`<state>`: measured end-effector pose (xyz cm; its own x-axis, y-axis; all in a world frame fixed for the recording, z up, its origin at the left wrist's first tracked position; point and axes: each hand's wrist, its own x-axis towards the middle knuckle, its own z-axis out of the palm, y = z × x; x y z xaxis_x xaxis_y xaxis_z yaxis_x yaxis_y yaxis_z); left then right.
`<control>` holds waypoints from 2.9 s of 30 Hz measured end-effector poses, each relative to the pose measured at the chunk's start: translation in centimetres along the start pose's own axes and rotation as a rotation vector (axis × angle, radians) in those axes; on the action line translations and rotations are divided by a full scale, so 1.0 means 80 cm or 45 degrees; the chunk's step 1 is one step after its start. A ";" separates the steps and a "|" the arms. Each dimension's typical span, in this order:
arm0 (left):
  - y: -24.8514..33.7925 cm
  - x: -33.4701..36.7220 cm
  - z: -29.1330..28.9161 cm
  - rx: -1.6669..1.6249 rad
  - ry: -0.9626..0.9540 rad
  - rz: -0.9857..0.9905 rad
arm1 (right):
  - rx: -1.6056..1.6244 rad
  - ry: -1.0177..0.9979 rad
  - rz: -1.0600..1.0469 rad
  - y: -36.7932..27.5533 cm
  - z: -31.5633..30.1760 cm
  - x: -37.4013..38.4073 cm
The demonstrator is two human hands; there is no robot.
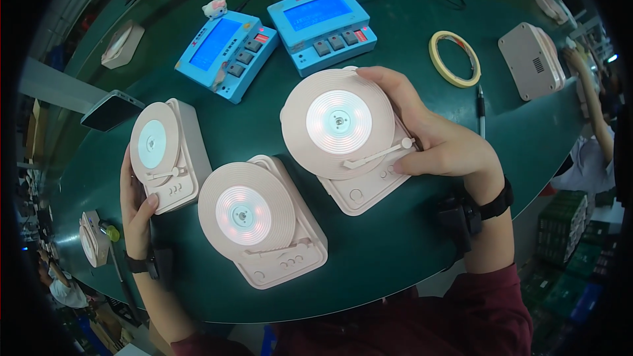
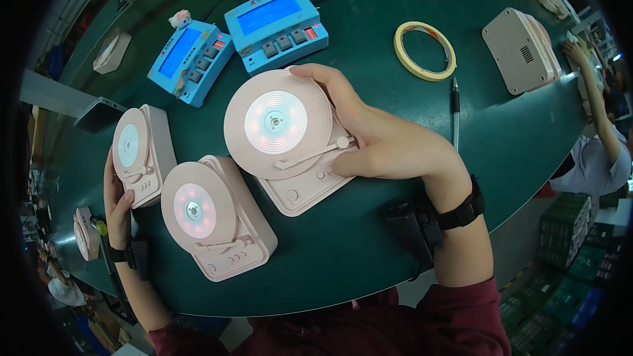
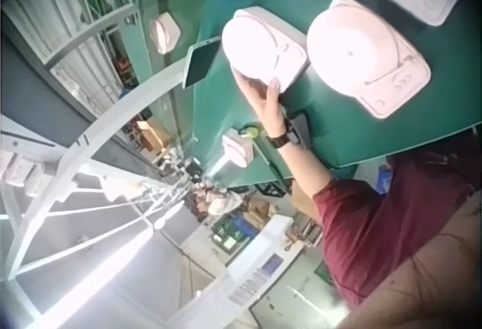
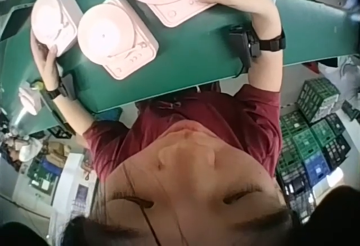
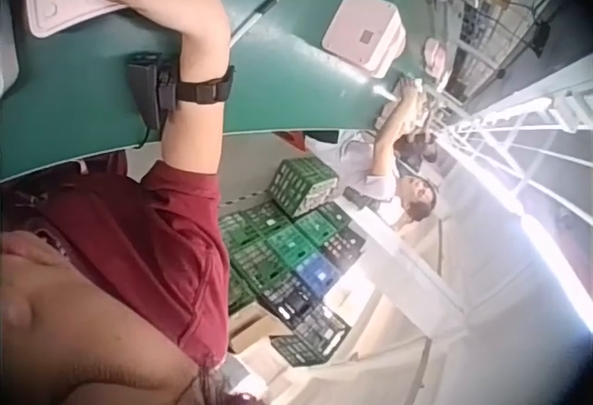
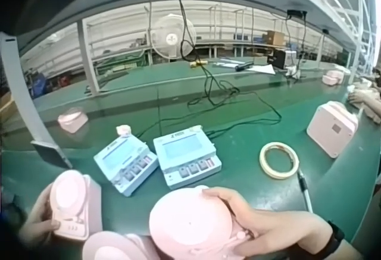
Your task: Inspecting and testing small pink desk fans at a factory workbench, then marking them with a pen.
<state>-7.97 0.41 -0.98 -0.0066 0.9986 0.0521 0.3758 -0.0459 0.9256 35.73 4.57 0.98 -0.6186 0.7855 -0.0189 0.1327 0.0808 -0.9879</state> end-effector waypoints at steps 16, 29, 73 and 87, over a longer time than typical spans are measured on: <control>0.006 -0.001 0.002 -0.216 -0.130 0.092 | -0.059 0.068 0.222 -0.016 0.011 -0.001; -0.005 0.001 0.000 -0.115 -0.087 0.174 | -0.096 0.116 0.208 -0.013 0.014 0.000; -0.079 -0.080 -0.331 -0.008 0.856 -0.464 | -0.157 0.078 0.074 -0.009 0.014 0.001; 0.087 -0.026 -0.140 1.549 -0.147 0.034 | -0.050 0.098 0.169 -0.018 0.016 -0.004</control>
<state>-15.73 -2.26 9.57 0.0732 0.9970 -0.0249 0.9967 -0.0741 -0.0334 34.73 3.40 2.23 -0.5328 0.8354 -0.1353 0.2401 -0.0041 -0.9707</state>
